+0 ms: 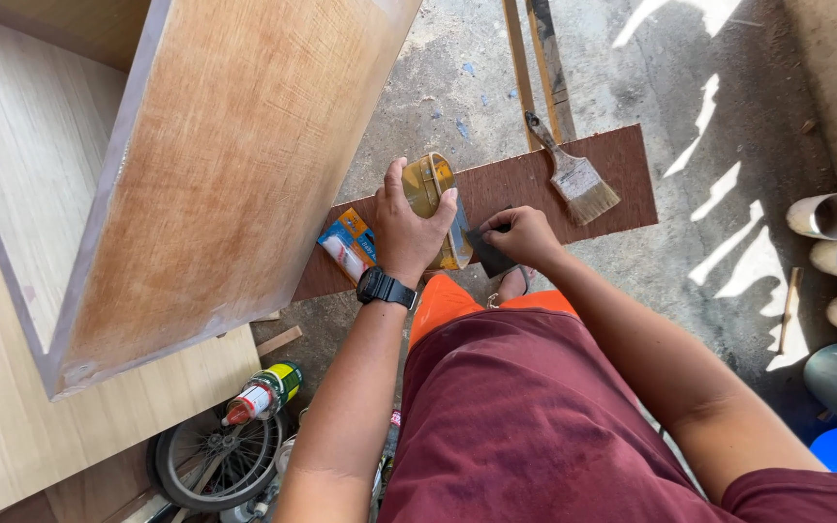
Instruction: Sanding a plastic container using sandpaper to smooth its surface or edges.
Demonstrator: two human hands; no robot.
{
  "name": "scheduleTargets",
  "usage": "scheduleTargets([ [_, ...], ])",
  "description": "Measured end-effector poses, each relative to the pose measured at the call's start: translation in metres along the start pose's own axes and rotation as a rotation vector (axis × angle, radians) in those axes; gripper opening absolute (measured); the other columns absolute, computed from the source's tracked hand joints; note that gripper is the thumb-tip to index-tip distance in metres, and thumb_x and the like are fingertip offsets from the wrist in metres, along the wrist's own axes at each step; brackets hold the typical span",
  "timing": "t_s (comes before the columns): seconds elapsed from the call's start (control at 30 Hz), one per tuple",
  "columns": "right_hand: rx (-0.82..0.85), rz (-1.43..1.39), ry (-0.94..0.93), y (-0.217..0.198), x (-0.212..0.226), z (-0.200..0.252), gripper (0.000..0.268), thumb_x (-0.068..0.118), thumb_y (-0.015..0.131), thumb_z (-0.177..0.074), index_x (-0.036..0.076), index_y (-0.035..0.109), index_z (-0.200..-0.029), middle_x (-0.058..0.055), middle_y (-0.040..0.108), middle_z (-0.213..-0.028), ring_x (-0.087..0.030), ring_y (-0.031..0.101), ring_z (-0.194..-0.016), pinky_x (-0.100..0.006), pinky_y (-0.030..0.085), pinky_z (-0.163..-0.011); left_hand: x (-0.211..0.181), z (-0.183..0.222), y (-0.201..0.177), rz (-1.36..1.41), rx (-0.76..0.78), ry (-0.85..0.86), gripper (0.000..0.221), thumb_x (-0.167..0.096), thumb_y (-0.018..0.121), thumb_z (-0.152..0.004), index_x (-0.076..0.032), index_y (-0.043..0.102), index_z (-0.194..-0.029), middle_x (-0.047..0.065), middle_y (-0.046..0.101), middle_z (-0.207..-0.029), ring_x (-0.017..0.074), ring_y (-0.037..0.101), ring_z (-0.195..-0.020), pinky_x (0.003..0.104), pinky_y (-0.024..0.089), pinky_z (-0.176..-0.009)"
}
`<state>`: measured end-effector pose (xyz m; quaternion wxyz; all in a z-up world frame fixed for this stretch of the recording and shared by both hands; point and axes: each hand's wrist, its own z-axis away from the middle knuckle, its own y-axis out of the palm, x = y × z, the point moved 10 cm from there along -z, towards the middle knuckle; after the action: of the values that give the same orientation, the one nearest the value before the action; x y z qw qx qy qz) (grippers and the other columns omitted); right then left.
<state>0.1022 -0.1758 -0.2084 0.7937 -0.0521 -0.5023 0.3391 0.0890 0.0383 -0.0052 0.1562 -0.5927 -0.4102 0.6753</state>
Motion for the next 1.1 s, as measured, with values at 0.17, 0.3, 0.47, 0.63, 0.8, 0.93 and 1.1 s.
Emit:
scheduleTargets([
  [0.17,-0.005,0.006,-0.004,0.0,0.002,0.001,0.022,0.024,0.084,-0.082,0.027,0.09,-0.103,-0.013,0.084,-0.097,-0.039,0.079,-0.103,-0.047,0.062,-0.084,0.002,-0.001,0.007,-0.023,0.003,0.002,0.088,-0.054,0.086,-0.086,-0.015,0.051,-0.156,0.025,0.067,-0.114,0.0489,0.074,-0.106,0.059,0.06,-0.089],
  [0.3,-0.011,-0.041,0.032,0.003,-0.007,-0.002,0.021,0.026,0.084,-0.083,0.027,0.09,-0.103,-0.012,0.084,-0.097,-0.037,0.079,-0.104,-0.045,0.062,-0.084,0.006,-0.002,0.005,-0.026,-0.026,0.027,0.088,-0.053,0.087,-0.085,-0.013,0.052,-0.155,0.025,0.068,-0.111,0.0499,0.073,-0.105,0.06,0.055,-0.094],
  [0.47,-0.034,-0.041,0.07,0.002,-0.012,-0.001,0.021,0.03,0.083,-0.082,0.032,0.089,-0.101,-0.01,0.084,-0.097,-0.036,0.078,-0.105,-0.046,0.061,-0.084,0.003,-0.004,0.003,0.023,0.006,-0.005,0.086,-0.05,0.086,-0.087,-0.013,0.05,-0.156,0.027,0.067,-0.115,0.0502,0.073,-0.108,0.059,0.059,-0.089],
  [0.63,-0.014,-0.004,0.057,0.002,-0.006,-0.001,0.021,0.026,0.083,-0.08,0.029,0.09,-0.1,-0.013,0.084,-0.095,-0.038,0.08,-0.101,-0.046,0.061,-0.083,0.006,-0.005,0.007,0.005,0.017,-0.007,0.087,-0.052,0.085,-0.087,-0.014,0.05,-0.156,0.026,0.067,-0.115,0.0492,0.073,-0.108,0.06,0.059,-0.088],
  [0.8,-0.052,-0.018,0.077,0.004,-0.006,-0.002,0.02,0.029,0.082,-0.082,0.031,0.089,-0.1,-0.01,0.084,-0.095,-0.038,0.078,-0.105,-0.047,0.06,-0.084,0.0,-0.002,0.001,0.034,0.02,-0.017,0.086,-0.048,0.086,-0.088,-0.012,0.049,-0.157,0.028,0.066,-0.117,0.0504,0.072,-0.11,0.06,0.059,-0.089],
  [0.93,-0.037,-0.018,0.08,0.0,-0.005,0.002,0.021,0.027,0.082,-0.08,0.028,0.09,-0.099,-0.012,0.084,-0.095,-0.038,0.079,-0.103,-0.045,0.061,-0.085,0.004,-0.004,0.003,0.05,0.03,-0.019,0.087,-0.05,0.085,-0.088,-0.013,0.049,-0.157,0.028,0.066,-0.119,0.0503,0.072,-0.111,0.06,0.059,-0.09],
  [1.1,-0.057,-0.041,0.103,0.001,-0.01,0.0,0.02,0.031,0.082,-0.081,0.032,0.089,-0.1,-0.011,0.084,-0.097,-0.037,0.078,-0.107,-0.046,0.06,-0.086,0.004,-0.003,0.0,0.057,0.025,-0.016,0.087,-0.049,0.087,-0.088,-0.012,0.049,-0.157,0.029,0.067,-0.12,0.0504,0.072,-0.112,0.059,0.06,-0.091],
])
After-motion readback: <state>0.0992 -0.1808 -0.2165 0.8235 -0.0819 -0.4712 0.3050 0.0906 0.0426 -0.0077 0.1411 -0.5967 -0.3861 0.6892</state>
